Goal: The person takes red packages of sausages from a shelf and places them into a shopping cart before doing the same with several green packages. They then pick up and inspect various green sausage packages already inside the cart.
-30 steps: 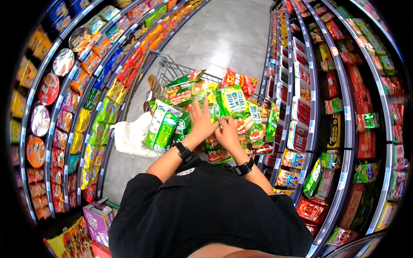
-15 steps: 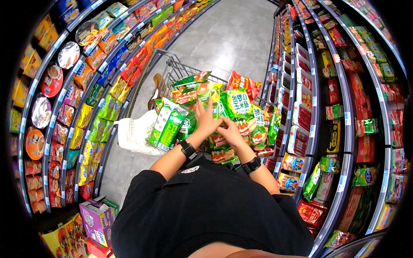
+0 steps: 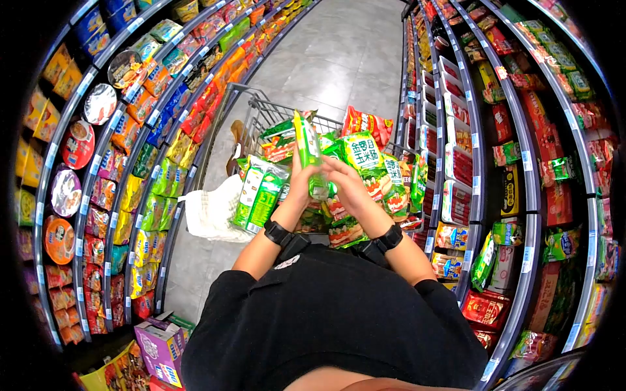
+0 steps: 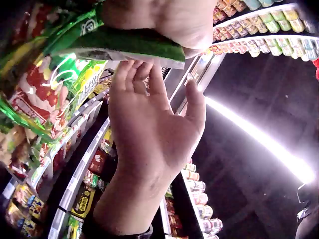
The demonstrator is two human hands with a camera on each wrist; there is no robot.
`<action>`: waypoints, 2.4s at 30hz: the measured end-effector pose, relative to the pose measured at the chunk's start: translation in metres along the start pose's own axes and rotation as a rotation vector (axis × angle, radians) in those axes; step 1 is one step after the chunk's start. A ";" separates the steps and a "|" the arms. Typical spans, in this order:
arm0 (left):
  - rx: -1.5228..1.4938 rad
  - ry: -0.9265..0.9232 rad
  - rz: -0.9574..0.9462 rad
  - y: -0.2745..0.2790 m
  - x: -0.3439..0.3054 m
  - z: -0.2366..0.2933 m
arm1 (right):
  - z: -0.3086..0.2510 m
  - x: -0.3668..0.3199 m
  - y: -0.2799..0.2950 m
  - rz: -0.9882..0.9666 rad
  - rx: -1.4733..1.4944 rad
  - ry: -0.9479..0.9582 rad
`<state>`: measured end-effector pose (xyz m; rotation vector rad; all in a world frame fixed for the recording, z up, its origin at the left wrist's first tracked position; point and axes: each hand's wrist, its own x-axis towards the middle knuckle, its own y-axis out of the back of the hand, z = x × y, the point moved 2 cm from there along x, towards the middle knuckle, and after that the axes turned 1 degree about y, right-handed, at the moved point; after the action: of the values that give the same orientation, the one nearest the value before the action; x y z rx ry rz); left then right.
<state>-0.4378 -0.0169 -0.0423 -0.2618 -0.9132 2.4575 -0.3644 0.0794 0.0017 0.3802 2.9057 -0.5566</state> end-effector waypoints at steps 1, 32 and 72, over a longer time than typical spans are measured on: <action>-0.049 -0.019 -0.041 -0.001 -0.001 0.007 | -0.008 -0.002 -0.004 -0.044 0.012 0.029; 0.234 0.031 -0.653 -0.056 -0.086 0.070 | -0.095 -0.183 -0.025 0.401 -1.196 0.649; 0.303 0.150 -0.636 0.078 -0.297 0.114 | 0.035 -0.315 -0.184 0.334 -1.487 0.675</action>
<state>-0.2526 -0.2851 -0.0052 -0.0349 -0.4531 1.9127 -0.1101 -0.1674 0.0955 0.7968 2.6718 1.9372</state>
